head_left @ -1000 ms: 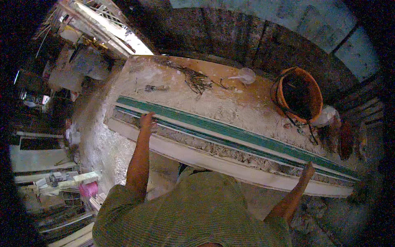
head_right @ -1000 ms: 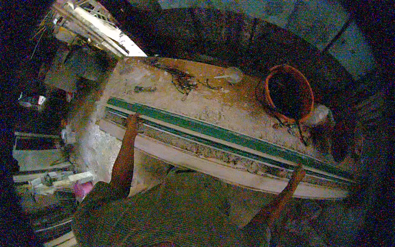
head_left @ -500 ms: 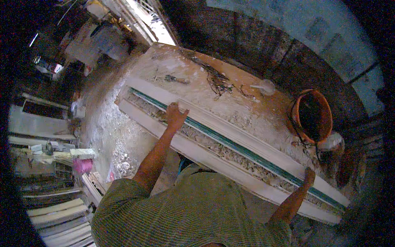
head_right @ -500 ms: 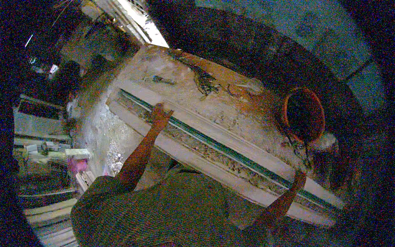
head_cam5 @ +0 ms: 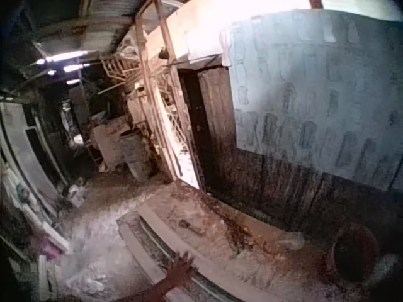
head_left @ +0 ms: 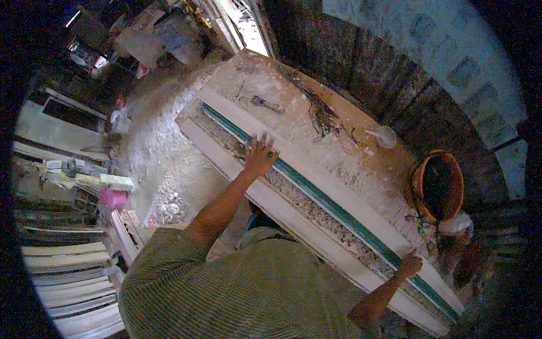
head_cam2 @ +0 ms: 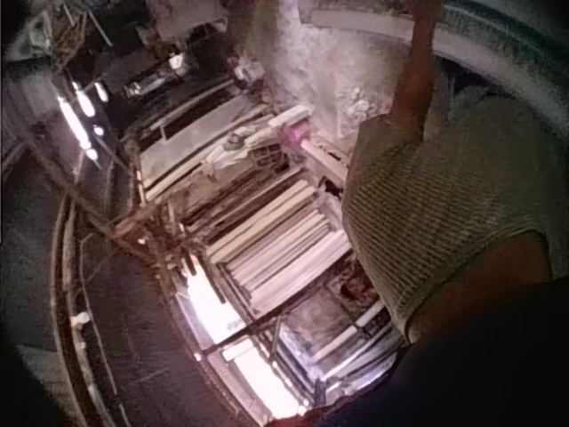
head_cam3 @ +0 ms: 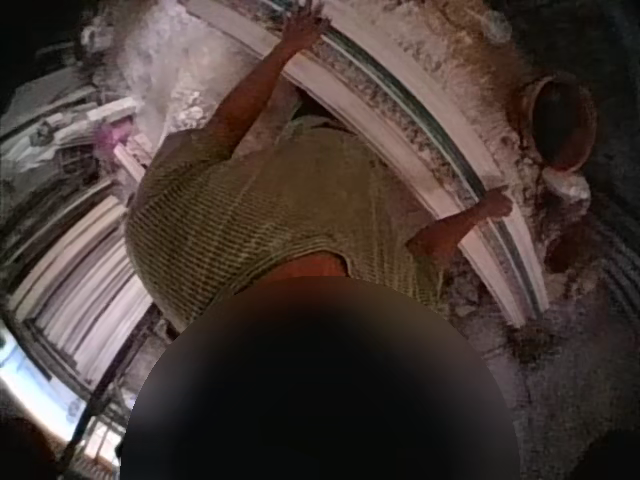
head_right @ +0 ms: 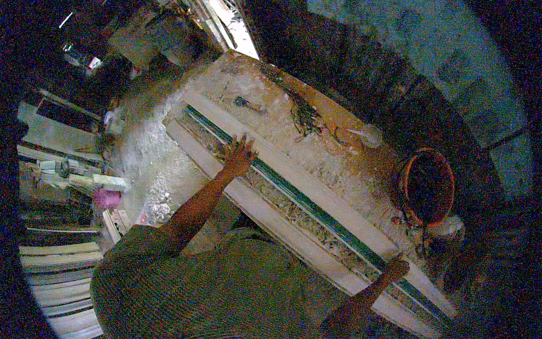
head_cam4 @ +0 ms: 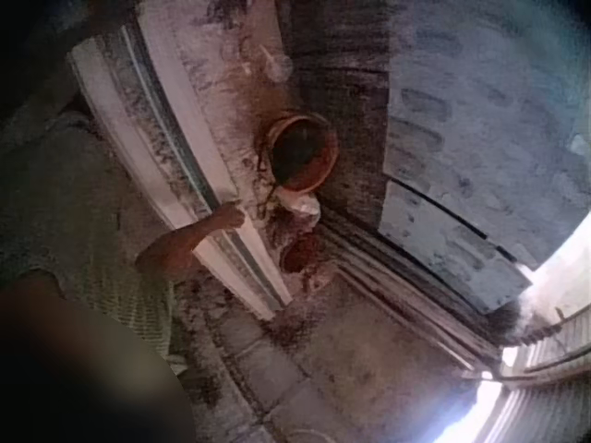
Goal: The person scrapes and wipes a long, curved wooden object on a workbench using a small metal scraper and a cloth. They repeatedly remove debris and wipe the surface along the length of the object.
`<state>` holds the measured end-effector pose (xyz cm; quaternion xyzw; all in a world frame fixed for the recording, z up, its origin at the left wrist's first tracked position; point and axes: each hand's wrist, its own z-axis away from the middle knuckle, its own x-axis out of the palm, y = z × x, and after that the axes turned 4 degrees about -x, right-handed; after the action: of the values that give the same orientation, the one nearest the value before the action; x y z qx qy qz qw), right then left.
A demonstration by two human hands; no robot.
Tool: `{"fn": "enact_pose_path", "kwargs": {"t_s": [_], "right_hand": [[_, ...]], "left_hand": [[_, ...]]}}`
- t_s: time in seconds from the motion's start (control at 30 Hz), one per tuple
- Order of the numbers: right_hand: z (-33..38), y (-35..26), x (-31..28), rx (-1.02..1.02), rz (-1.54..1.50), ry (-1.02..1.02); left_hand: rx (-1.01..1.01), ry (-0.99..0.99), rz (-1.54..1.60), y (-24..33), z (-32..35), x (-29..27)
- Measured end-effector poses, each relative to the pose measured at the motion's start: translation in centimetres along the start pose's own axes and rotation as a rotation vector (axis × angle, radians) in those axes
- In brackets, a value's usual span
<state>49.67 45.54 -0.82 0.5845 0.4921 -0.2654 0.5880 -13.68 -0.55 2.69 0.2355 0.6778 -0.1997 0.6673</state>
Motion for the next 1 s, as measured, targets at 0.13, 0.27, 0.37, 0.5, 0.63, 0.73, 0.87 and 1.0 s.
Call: {"fn": "enact_pose_path", "kwargs": {"t_s": [0.13, 0.27, 0.37, 0.5, 0.63, 0.73, 0.87, 1.0], "right_hand": [[-0.3, -0.7, -4.5, 0.076, -0.216, -0.161], [0.4, -4.2, -9.1, 0.067, -0.451, 0.102], [1.3, -7.8, -12.2, -0.052, -0.779, 0.160], [1.1, -13.5, -14.7, -0.259, -1.140, 0.324], [1.7, -17.8, -16.6, -0.245, -1.012, 0.264], [2.2, -21.6, -19.3, -0.217, -1.053, 0.182], [4.8, -26.5, -24.2, -0.240, -1.172, 0.153], [8.3, -33.0, -29.9, -0.119, -1.347, 0.027]], "left_hand": [[0.041, -0.078, -0.079, -2.1, -2.4, 2.1], [0.027, -0.268, -0.064, -1.5, -2.8, 0.5], [-0.061, -0.247, 0.037, -0.6, -1.6, -1.7], [0.017, -0.040, 0.150, -3.1, 0.8, -2.4], [-0.135, 0.127, 0.348, -12.8, 3.2, -1.4], [-0.556, 0.174, 0.603, -22.5, 5.2, -2.7], [-0.926, 0.240, 0.972, -34.0, 5.0, -6.1], [-0.945, 0.142, 0.751, -41.8, 0.1, -5.7]]}}
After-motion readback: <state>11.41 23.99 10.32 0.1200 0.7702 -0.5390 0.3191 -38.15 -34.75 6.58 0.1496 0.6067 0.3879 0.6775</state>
